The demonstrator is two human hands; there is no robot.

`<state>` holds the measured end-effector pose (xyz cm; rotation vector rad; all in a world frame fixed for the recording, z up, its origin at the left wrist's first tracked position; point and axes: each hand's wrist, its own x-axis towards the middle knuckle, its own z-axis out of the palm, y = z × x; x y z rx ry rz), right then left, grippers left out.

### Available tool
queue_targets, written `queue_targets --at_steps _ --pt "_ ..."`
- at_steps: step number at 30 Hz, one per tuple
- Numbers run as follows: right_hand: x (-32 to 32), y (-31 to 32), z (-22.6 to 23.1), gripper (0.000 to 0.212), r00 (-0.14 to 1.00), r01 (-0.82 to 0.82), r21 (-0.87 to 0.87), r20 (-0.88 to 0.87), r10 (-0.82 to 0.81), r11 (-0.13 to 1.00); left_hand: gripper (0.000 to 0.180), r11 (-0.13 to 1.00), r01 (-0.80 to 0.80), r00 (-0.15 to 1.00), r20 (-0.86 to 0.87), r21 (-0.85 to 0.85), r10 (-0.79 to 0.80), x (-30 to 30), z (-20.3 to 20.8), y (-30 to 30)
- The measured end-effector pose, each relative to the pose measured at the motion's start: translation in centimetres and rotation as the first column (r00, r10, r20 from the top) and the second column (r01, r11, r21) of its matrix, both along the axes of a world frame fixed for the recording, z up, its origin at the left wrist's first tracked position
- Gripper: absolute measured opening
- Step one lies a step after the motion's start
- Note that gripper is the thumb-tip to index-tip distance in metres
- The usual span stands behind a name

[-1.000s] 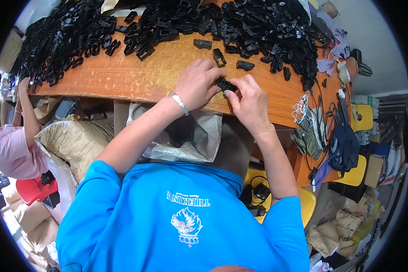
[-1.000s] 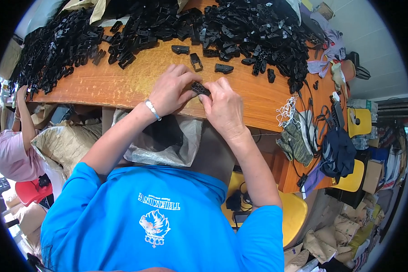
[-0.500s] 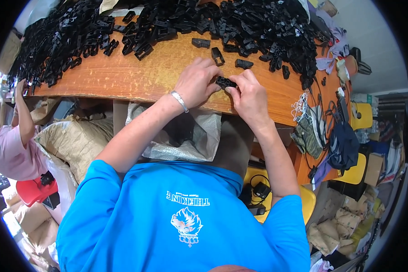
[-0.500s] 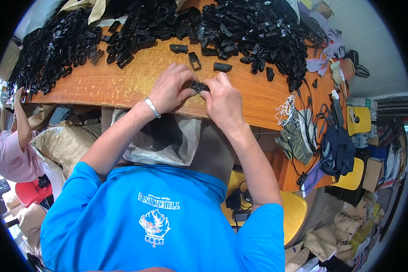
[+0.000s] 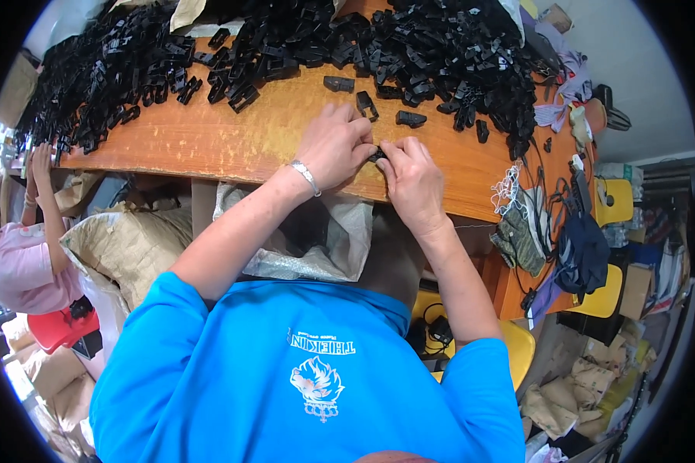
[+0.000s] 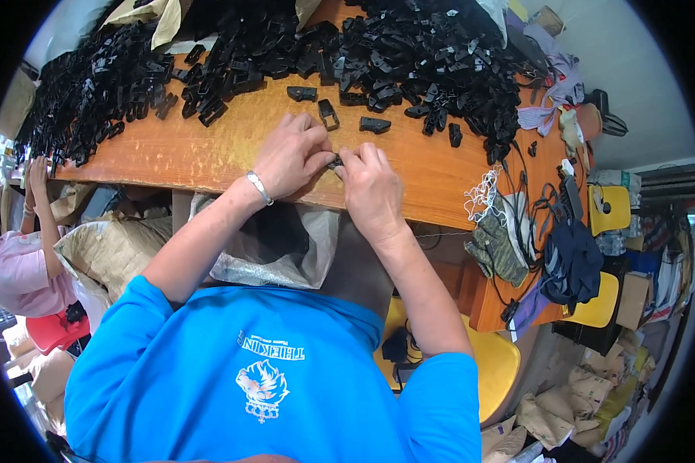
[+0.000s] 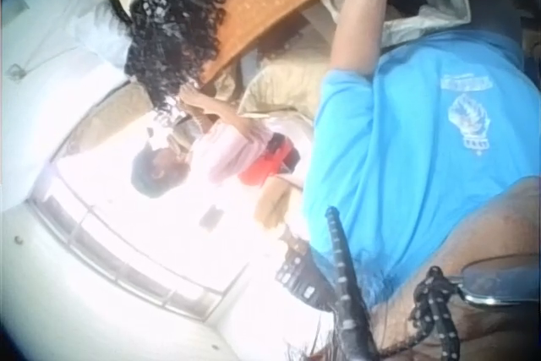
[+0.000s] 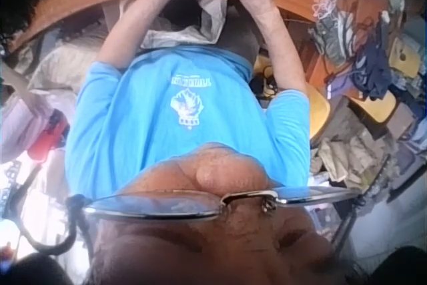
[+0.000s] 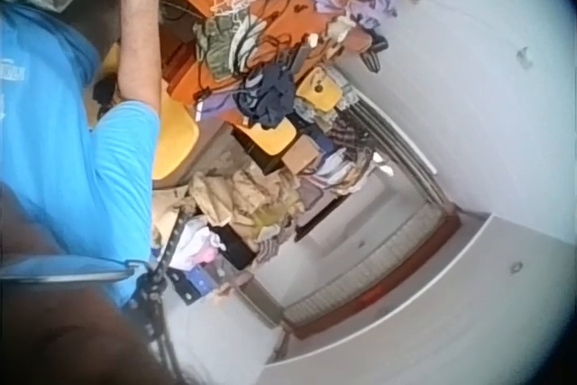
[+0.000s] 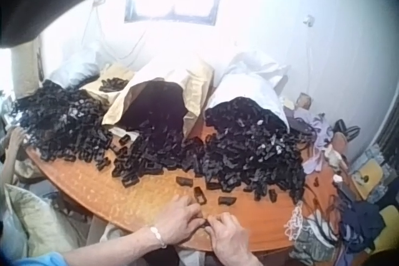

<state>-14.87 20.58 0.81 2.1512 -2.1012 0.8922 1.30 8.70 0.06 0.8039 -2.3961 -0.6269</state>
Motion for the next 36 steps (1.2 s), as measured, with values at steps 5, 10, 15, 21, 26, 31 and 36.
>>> queue_targets --at_steps 5,10,15,21,26,31,36 --pt "1.4 1.6 0.1 0.03 1.0 0.0 -0.01 -0.023 -0.001 1.0 0.014 0.995 0.093 0.995 0.044 -0.033 -0.091 2.4 0.9 0.4" --pt "5.2 4.5 1.0 0.021 0.932 -0.312 -0.007 0.194 0.307 0.95 0.02 0.984 0.096 0.995 -0.007 0.15 -0.096 3.7 3.1 -0.5" --pt "-2.3 -0.3 2.4 0.01 0.995 -0.054 -0.072 0.084 0.06 0.996 0.031 0.999 -0.03 0.999 0.04 -0.035 0.032 -0.7 1.5 -1.5" --pt "-13.1 -5.5 0.1 0.026 0.934 0.319 0.027 -0.178 -0.309 0.947 0.03 0.967 -0.166 0.973 0.125 -0.191 0.192 -3.8 1.4 -1.1" --pt "-11.4 -8.1 1.6 0.036 0.885 0.407 0.138 -0.303 -0.353 0.903 0.015 0.936 -0.201 0.972 0.058 -0.289 0.227 -3.6 0.2 -1.5" --pt "-12.7 -7.2 0.3 0.033 0.837 0.473 0.152 -0.386 -0.388 0.868 0.013 0.937 -0.136 0.987 0.033 -0.322 0.155 -2.9 -0.1 -1.2" --pt "-10.2 -3.4 1.8 0.029 0.941 0.331 0.171 -0.138 -0.31 0.928 0.012 0.978 -0.015 0.998 0.061 -0.21 0.028 -0.7 0.0 -0.3"
